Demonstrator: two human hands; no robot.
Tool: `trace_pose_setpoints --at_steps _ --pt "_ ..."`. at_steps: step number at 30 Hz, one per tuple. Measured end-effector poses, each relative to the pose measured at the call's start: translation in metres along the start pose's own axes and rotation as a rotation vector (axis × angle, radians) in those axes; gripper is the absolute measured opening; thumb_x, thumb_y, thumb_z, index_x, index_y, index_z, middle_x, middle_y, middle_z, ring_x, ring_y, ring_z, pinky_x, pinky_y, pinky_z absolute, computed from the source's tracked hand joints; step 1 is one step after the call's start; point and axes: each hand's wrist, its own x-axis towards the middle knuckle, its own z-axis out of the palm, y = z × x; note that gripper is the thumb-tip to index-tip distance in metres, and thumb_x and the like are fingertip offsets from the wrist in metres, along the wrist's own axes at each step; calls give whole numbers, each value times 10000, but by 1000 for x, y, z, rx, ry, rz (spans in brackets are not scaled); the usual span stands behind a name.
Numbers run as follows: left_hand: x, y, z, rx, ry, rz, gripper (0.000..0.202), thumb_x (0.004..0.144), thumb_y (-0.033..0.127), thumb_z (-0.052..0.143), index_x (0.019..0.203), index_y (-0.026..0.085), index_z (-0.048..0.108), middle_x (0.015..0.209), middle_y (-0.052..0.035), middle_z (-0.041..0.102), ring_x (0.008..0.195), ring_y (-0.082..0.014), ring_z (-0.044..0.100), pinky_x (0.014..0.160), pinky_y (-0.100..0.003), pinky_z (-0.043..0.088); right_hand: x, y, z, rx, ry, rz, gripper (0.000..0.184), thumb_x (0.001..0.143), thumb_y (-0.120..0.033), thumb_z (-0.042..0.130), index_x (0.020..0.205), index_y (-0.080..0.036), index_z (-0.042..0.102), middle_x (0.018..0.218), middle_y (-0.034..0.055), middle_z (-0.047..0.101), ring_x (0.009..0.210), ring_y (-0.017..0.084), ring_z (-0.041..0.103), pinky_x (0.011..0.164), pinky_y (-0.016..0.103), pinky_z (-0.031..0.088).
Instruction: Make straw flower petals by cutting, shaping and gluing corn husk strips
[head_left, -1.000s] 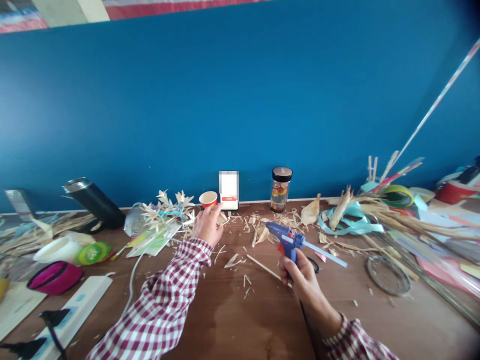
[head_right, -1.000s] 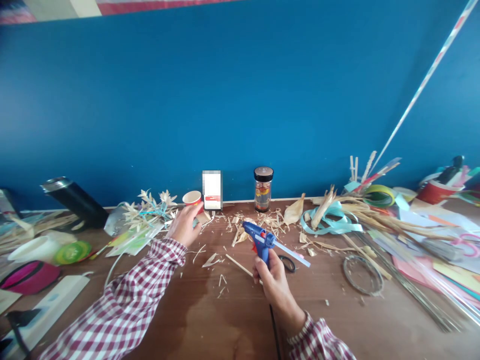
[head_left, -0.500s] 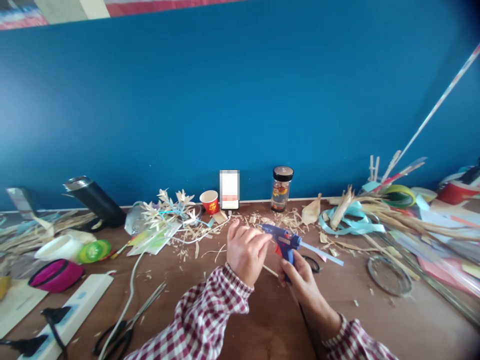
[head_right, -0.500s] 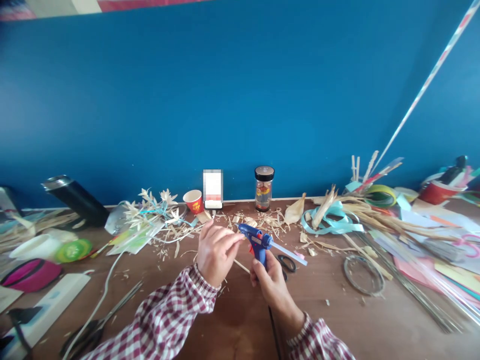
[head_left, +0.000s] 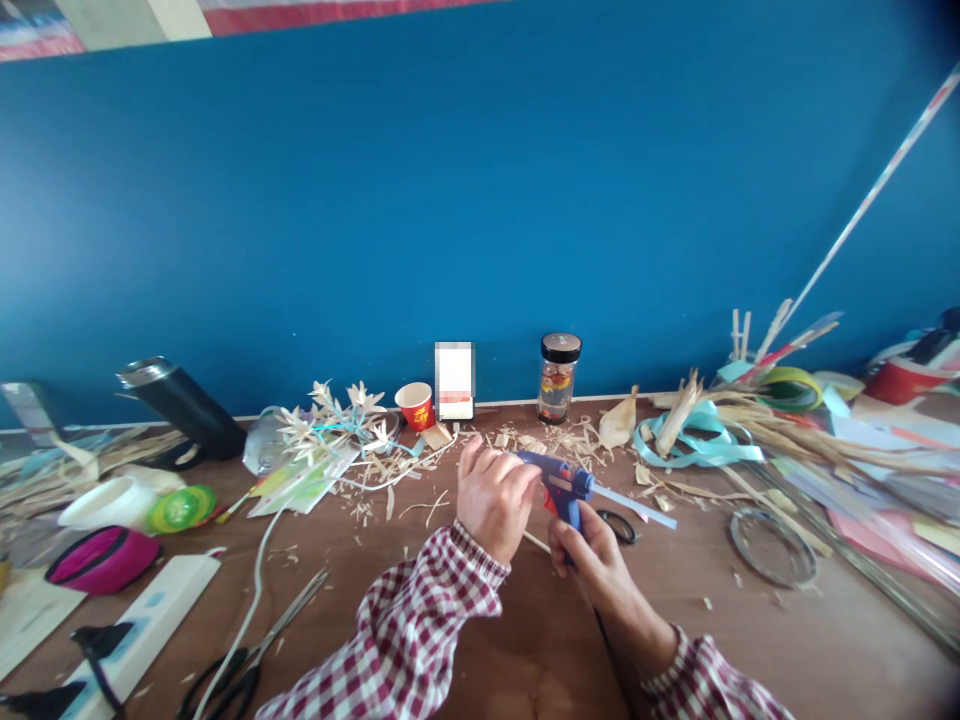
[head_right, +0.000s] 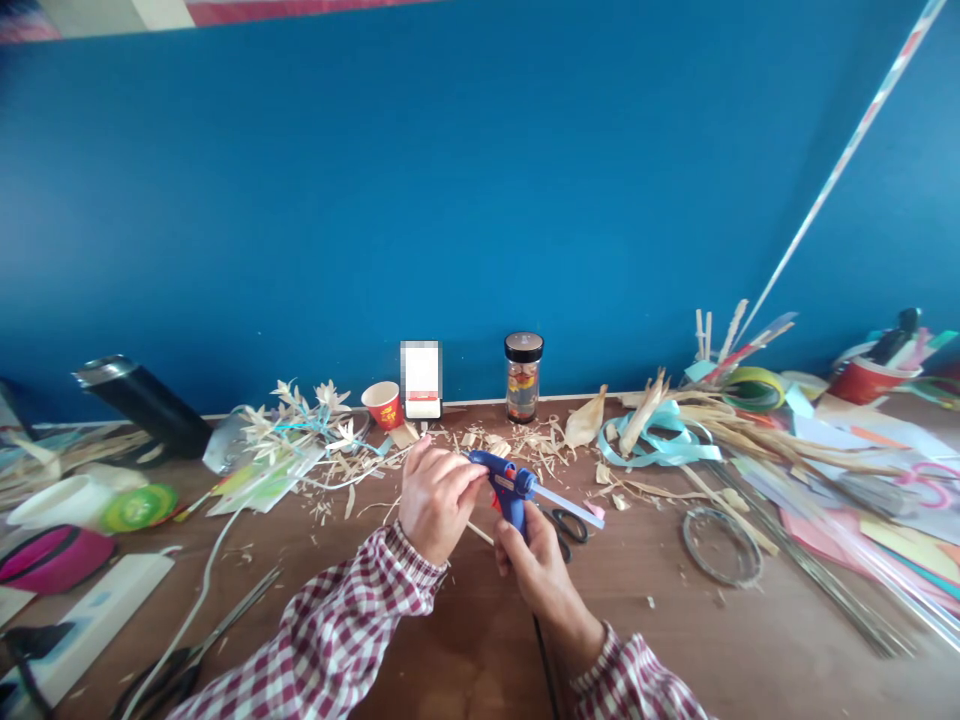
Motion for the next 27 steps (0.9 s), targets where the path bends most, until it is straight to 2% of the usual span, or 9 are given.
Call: trace_pose_setpoints --at_steps 10,15,18,21,24,27 --pt "0 -2 0 25 -42 29 120 782 133 520 741 198 612 686 -6 590 744 -176 535 983 -471 281 -1 -4 3 -107 13 16 271 782 -427 560 806 -189 432 518 -72 442 421 65 390 403 179 319" --pt "-3 5 -1 -2 -89 36 117 798 173 513 719 194 597 695 -10 576 758 -175 534 978 -460 300 1 0 -1 -52 18 8 263 782 -419 564 773 -195 428 518 -72 441 410 64 388 388 177 322" --pt "-4 1 -7 -6 -69 21 113 799 162 507 733 192 593 693 0 580 745 -161 533 979 -448 302 3 3 -2 25 26 17 261 772 -414 580 785 -197 434 528 -73 439 414 62 388 385 172 319" --pt "-2 -17 -14 41 -17 -34 120 804 168 499 723 192 583 679 5 584 707 -155 531 961 -450 316 3 1 -1 107 23 44 262 762 -411 592 816 -203 443 546 -71 432 429 65 387 384 168 316" --pt "3 -46 -20 128 35 -100 115 796 189 504 719 202 590 705 -13 608 724 -177 541 938 -450 328 3 -4 1 182 43 76 261 743 -393 615 781 -204 439 575 -62 424 451 65 378 384 162 303" --pt "6 -73 -25 244 -5 -151 122 762 236 547 649 226 592 651 -29 601 704 -209 542 901 -460 340 2 -11 2 248 52 102 258 744 -378 617 746 -203 427 597 -55 409 469 66 366 386 159 289"
